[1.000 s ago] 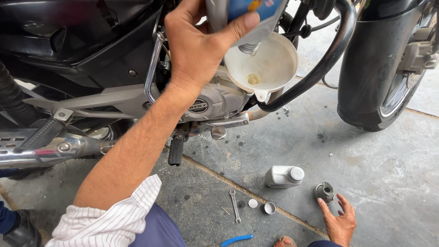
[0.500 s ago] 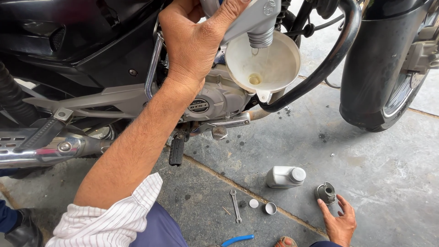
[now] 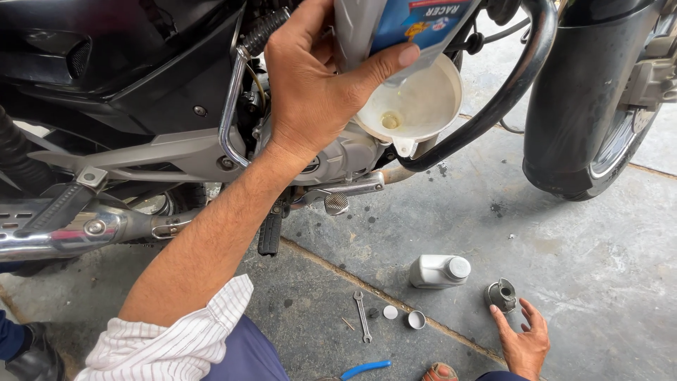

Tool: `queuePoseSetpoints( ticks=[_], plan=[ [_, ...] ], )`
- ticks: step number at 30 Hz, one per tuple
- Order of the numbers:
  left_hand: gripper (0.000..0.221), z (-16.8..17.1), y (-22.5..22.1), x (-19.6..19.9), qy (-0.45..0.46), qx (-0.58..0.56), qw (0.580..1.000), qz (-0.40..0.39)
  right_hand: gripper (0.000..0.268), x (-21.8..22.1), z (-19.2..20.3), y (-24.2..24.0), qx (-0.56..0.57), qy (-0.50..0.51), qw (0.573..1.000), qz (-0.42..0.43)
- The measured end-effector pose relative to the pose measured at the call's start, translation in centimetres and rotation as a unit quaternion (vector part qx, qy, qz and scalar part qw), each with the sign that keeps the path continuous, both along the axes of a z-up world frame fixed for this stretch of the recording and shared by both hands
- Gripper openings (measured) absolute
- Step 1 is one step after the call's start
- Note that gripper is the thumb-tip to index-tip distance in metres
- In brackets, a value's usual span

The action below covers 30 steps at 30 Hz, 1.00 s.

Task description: The person sits on the ground beside a motorcycle and uses pliers to open an engine oil bottle. They place a funnel on the engine's oil filler, pour oil from the bottle into the engine through the funnel, then set the bottle down and handle the funnel and caps.

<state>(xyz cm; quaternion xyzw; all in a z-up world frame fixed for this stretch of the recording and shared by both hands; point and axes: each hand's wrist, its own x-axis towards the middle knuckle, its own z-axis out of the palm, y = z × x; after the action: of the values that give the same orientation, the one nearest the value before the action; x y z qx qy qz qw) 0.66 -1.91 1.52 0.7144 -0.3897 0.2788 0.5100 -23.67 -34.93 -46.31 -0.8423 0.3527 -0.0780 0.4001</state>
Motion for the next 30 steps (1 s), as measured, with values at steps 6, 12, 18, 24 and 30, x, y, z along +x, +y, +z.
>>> queuePoseSetpoints(
  ticks=[6, 12, 18, 24, 30],
  plan=[
    [0.049, -0.3, 0.1, -0.4, -0.002, -0.032, 0.999, -0.01, 0.075, -0.1, -0.6, -0.3, 0.008, -0.024, 1.0, -0.004],
    [0.054, -0.5, 0.2, -1.1, 0.051, -0.057, 0.997, -0.008, 0.076, -0.1, 1.5, -0.2, 0.007, -0.025, 1.0, -0.007],
    [0.073, -0.7, 0.3, -1.5, -0.148, 0.122, 0.977, 0.098, 0.072, 1.4, 6.1, -0.7, 0.023, -0.056, 0.998, -0.028],
    [0.063, 1.2, -2.2, -4.3, -0.195, 0.182, 0.963, 0.03, 0.049, 3.4, 18.0, -3.1, 0.196, -0.406, 0.893, -0.014],
    [0.036, -0.5, -10.1, -7.6, -0.379, 0.258, 0.886, -0.072, 0.059, 2.1, 24.4, -5.7, 0.186, -0.384, 0.898, 0.109]
  ],
)
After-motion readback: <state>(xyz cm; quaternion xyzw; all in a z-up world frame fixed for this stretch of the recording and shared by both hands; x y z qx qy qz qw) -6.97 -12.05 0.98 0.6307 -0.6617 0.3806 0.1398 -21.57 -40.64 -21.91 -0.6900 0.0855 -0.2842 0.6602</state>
